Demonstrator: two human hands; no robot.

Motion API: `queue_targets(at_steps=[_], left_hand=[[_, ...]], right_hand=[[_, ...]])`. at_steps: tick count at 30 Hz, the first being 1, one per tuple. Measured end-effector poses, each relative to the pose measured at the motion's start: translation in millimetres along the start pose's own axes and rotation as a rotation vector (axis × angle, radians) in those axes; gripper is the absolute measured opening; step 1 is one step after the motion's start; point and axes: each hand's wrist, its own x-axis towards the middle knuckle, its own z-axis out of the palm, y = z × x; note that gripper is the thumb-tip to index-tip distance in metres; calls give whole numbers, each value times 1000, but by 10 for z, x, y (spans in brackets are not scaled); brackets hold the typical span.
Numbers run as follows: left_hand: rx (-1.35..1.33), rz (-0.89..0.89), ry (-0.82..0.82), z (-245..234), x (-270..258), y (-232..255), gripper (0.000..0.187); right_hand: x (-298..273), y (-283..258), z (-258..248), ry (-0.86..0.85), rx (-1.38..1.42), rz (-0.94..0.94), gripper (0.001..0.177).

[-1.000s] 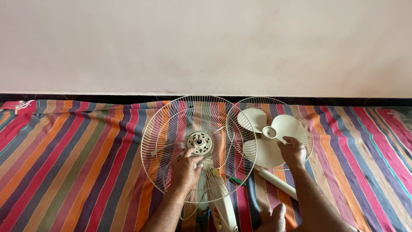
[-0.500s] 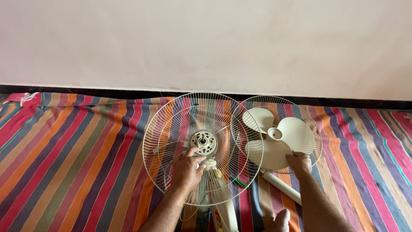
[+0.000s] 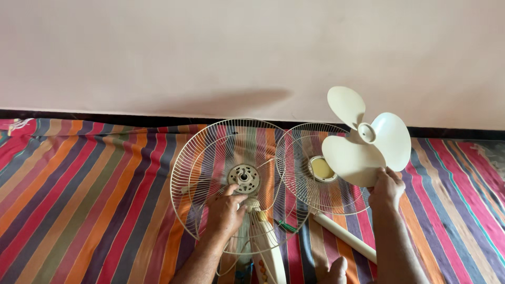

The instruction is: The person assembles a standing electric fan by hand. They attach the fan blades to the motor hub, secure the blades with a central nut, and then place the front wire cage over the blades, completing the assembly.

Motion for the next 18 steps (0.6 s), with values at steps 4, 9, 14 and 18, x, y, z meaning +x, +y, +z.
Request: queue_targets(at_steps=[4, 9, 14, 18], left_hand=[[-51, 18, 14, 39, 1, 2, 28], [22, 45, 11, 13, 0, 20, 30], [85, 91, 17, -88, -23, 64, 31], [-22, 58, -20, -104, -1, 40, 36]], right_hand=[[-397, -418, 357, -221, 26, -10, 24], [-1060, -263, 800, -446, -129, -16, 23], [-1559, -123, 1046, -648, -187, 150, 29], [-1760, -96, 1119, -697, -240, 198, 33]])
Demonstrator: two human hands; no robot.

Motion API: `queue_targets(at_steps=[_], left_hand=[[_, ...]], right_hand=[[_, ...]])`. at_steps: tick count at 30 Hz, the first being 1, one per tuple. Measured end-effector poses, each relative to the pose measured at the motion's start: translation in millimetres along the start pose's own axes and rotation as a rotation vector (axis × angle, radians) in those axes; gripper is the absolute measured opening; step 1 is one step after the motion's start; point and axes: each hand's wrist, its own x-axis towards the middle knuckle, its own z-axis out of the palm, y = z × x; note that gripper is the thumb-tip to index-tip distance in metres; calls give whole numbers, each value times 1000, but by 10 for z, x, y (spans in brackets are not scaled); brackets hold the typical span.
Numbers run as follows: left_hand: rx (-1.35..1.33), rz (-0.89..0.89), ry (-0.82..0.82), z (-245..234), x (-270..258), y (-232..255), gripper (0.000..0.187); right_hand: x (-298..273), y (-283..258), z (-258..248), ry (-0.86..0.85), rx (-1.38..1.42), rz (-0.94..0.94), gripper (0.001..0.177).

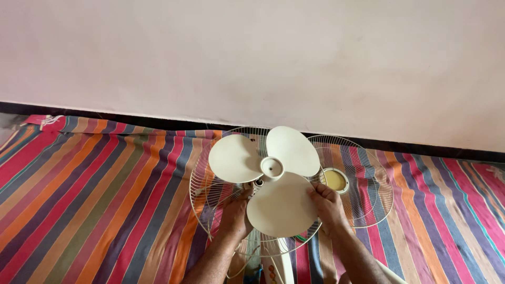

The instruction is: The person assembles a standing electric fan by hand. They attach the fan blades to the motor hub, secure the blades with a central nut, and then place the front wire cage over the blades, completing the assembly.

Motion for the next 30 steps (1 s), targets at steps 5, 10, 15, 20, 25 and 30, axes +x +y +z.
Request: queue_targets(at_steps=[5, 10, 15, 20, 25, 30], left_hand=[[-36, 188, 202, 85, 26, -117, 33], [-104, 140, 86, -30, -4, -182, 36], [-182, 38, -65, -253, -8, -127, 24], [-146, 86, -20, -318, -9, -53, 28], [-186, 54, -66, -360, 4, -15, 30], [-104, 159, 42, -357, -13, -7, 29]], right_hand=[[-13, 48, -16, -32, -28, 30, 34], [54, 153, -24, -32, -60, 79, 32], [121, 238, -98, -63, -81, 103, 31], [177, 323, -120, -48, -187, 56, 32], [121, 287, -66, -34, -270, -55, 33], [-15, 53, 106, 30, -717, -209, 50]])
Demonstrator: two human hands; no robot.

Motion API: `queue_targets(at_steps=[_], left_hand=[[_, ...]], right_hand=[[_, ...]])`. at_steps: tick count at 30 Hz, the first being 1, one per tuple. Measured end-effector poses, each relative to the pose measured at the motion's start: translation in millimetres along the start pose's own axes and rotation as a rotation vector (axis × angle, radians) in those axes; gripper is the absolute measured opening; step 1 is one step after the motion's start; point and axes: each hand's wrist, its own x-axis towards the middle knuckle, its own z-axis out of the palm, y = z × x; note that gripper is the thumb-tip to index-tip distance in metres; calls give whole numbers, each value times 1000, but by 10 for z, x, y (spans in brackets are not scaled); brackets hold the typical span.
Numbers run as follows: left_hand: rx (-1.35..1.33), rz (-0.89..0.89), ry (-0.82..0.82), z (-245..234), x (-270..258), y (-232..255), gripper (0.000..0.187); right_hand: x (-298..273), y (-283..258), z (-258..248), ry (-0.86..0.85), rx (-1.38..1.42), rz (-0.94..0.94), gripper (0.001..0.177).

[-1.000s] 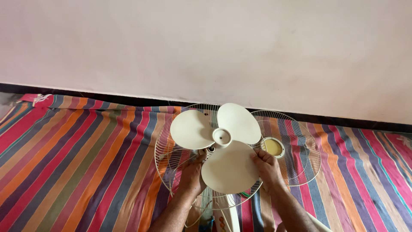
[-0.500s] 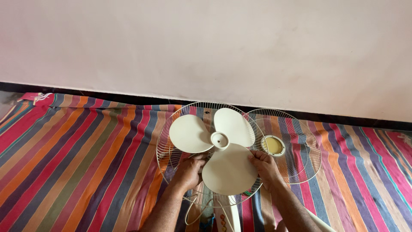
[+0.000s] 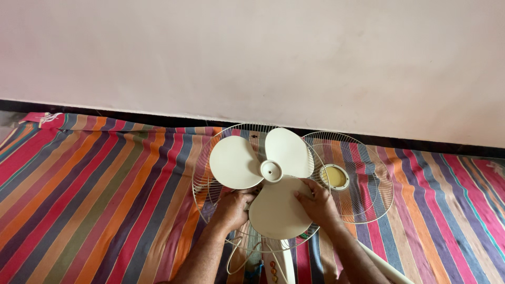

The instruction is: The person assembles a standing electric fan by hand. They attach the fan blades to the motor hub, secure the blades with a central nut, and then place the front wire cage over the blades, completing the assembly.

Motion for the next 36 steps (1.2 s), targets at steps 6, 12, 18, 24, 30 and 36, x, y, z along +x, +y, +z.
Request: queue_targets(at_steps=[6, 12, 18, 24, 30, 36], left_hand=[[-9, -114, -90, 21, 32, -29, 31], [7, -125, -91, 91, 31, -84, 32], [58, -126, -141, 242, 70, -267, 32], [-140, -261, -255, 323, 103, -268, 49], [78, -43, -190, 228, 102, -152, 48], [89, 0, -171, 229, 76, -147, 44]], right_hand=[[57, -369, 121, -13, -418, -62, 85], [234, -563, 391, -49, -530, -278, 100], [409, -682, 426, -134, -440, -102, 84], [661, -569, 168, -268, -130, -75, 82], [852, -586, 43, -370, -146, -73, 82], [832, -697, 144, -338, -240, -181, 77]])
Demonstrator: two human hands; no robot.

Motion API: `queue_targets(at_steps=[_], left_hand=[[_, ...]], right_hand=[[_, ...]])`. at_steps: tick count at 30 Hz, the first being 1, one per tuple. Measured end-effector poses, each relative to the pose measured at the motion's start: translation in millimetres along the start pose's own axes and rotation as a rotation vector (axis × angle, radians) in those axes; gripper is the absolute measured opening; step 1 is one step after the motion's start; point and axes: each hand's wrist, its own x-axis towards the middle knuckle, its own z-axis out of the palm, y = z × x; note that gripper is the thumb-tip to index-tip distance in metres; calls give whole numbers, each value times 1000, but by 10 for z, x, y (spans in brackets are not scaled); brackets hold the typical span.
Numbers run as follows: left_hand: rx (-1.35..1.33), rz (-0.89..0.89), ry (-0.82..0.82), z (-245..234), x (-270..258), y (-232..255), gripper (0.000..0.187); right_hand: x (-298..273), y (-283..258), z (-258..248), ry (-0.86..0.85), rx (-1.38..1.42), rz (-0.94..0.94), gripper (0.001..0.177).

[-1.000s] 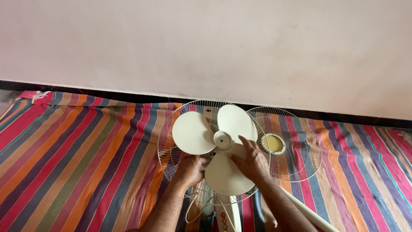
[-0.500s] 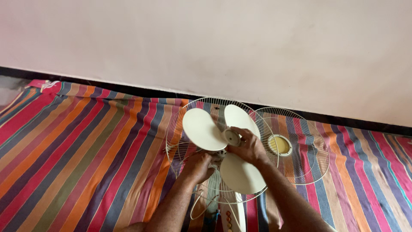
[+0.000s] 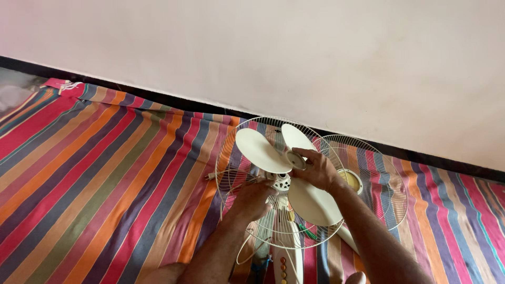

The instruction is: The person assembles a standing electric fan by hand. They attach the fan blades to the motor hub, secure the blades with a central nut, and then place the front wire cage over the blades, completing the assembly.

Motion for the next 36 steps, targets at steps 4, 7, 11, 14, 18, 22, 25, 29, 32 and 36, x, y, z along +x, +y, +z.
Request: queue_targets(at_steps=[4, 7, 11, 14, 18, 22, 25, 29, 32, 36], left_hand=[[-36, -44, -28, -44, 2, 6, 48], [-26, -75, -55, -77, -4, 34, 49], [-46, -22, -9, -74, -11, 38, 48], [-40, 22, 27, -33, -5, -8, 45], [-102, -102, 21, 36, 47, -43, 60], [-51, -22, 97, 93, 51, -105, 79], [-108, -69, 19, 138, 67, -116, 77], [-122, -80, -28, 122, 109, -130, 61], [-58, -40, 21, 141, 75, -89, 45], [-17, 17, 103, 178, 59, -44, 45]], right_hand=[[-83, -108, -24, 45, -133, -23, 77], [-136, -168, -39, 54, -178, 11, 78], [-110, -147, -31, 45, -120, 61, 77], [-76, -75, -9, 99, -93, -147, 77], [-132, -10, 19, 60, -191, -83, 75], [-238, -24, 135, 86, -142, -62, 76], [-226, 1, 129, 123, -159, -28, 74], [-129, 62, -24, 110, 123, 82, 76], [-84, 125, -163, 56, 249, -53, 74], [1, 151, -262, -8, 338, 66, 63]])
